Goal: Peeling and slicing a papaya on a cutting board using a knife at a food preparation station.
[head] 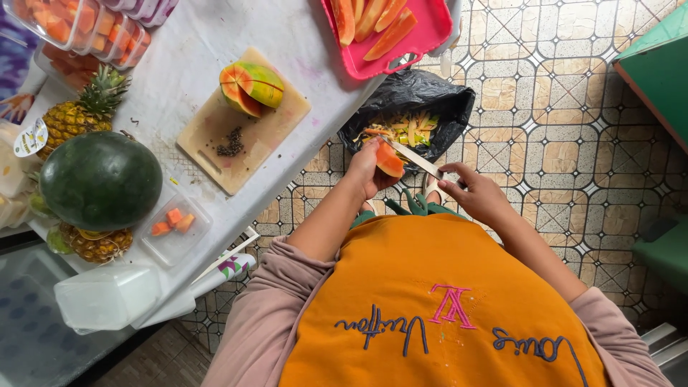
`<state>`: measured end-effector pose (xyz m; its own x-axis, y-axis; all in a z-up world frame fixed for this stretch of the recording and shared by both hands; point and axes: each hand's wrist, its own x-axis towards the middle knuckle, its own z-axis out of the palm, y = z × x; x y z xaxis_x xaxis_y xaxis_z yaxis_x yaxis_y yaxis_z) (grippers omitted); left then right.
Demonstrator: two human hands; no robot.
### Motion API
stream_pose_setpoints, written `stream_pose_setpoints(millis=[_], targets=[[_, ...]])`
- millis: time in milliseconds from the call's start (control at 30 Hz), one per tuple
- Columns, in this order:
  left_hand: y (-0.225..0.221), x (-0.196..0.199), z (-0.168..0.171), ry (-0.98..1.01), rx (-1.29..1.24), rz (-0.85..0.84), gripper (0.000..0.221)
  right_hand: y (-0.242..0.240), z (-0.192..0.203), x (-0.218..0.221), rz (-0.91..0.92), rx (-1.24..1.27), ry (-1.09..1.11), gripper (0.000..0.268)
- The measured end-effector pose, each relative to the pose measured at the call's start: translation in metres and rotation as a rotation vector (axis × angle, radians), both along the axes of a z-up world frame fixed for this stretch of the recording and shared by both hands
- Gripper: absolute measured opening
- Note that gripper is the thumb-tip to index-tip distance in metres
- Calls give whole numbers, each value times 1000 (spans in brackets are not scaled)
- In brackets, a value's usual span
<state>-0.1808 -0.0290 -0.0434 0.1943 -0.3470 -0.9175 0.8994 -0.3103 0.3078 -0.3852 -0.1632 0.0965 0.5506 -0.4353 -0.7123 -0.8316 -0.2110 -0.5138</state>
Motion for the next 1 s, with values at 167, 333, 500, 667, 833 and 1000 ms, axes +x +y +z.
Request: stream_pose_setpoints(millis=[167, 333, 500, 667, 833, 1000], targets=[[4, 0, -21, -13, 3, -70, 32, -2, -13, -5, -60, 81, -19, 39], [6, -4, 32, -86, -113, -87, 34, -8, -19, -13, -126, 165, -68, 37], [4, -7, 34, -108, -221, -113, 32, -11, -19, -19, -222, 250, -132, 32], [4, 0, 23, -33, -295, -160, 27, -13, -13, -13, -289, 390, -215, 31], [1, 2, 26, 7, -310, -169, 28, -18, -11, -12, -297, 411, -209, 31], [-5, -4, 11, 22, -268, -143, 36, -19, -16, -17, -319, 424, -208, 32]])
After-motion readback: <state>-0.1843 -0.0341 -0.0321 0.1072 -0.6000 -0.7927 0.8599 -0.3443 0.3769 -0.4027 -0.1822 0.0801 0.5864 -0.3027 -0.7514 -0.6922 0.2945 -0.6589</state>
